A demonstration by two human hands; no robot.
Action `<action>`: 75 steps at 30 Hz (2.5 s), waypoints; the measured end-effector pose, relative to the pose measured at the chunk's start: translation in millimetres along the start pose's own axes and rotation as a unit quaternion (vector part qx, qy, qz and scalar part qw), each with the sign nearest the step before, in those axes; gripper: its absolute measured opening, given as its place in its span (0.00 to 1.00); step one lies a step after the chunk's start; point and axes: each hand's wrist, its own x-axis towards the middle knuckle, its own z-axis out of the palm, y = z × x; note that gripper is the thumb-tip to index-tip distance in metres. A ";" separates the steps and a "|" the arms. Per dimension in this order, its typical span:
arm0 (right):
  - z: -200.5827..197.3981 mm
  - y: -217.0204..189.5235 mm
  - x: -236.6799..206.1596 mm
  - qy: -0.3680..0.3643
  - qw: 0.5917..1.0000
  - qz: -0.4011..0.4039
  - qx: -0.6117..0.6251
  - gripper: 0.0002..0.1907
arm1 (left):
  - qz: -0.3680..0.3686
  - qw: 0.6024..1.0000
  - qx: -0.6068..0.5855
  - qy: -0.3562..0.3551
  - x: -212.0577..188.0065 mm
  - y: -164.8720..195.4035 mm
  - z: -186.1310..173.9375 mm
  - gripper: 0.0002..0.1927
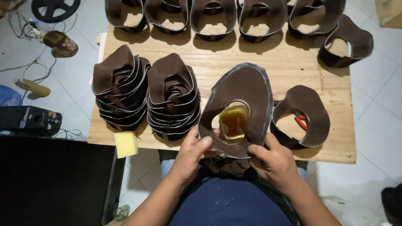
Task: The person applies a yellowish adhesive to the edges of brown shoe upper components using a brush. They repeatedly dip the brush into a small container and coat the perimeter of each piece, then place the treated parts on the table.
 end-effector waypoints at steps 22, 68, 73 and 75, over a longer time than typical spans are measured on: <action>27.0 20.8 -38.2 0.082 0.985 0.108 0.110 0.19 | 0.261 0.962 0.044 0.065 57.8 120.1 -43.1 0.35; 82.6 63.1 -106.6 0.083 0.927 0.353 0.092 0.13 | 0.160 0.951 -0.171 0.202 133.3 251.6 -178.9 0.21; 61.1 29.5 -2.9 -0.017 0.991 0.105 0.077 0.20 | 0.218 0.947 -0.142 0.186 103.7 248.2 -185.7 0.22; 68.8 3.0 62.0 -0.103 0.992 -0.023 0.064 0.22 | 0.219 0.948 -0.138 0.186 88.1 244.0 -187.2 0.23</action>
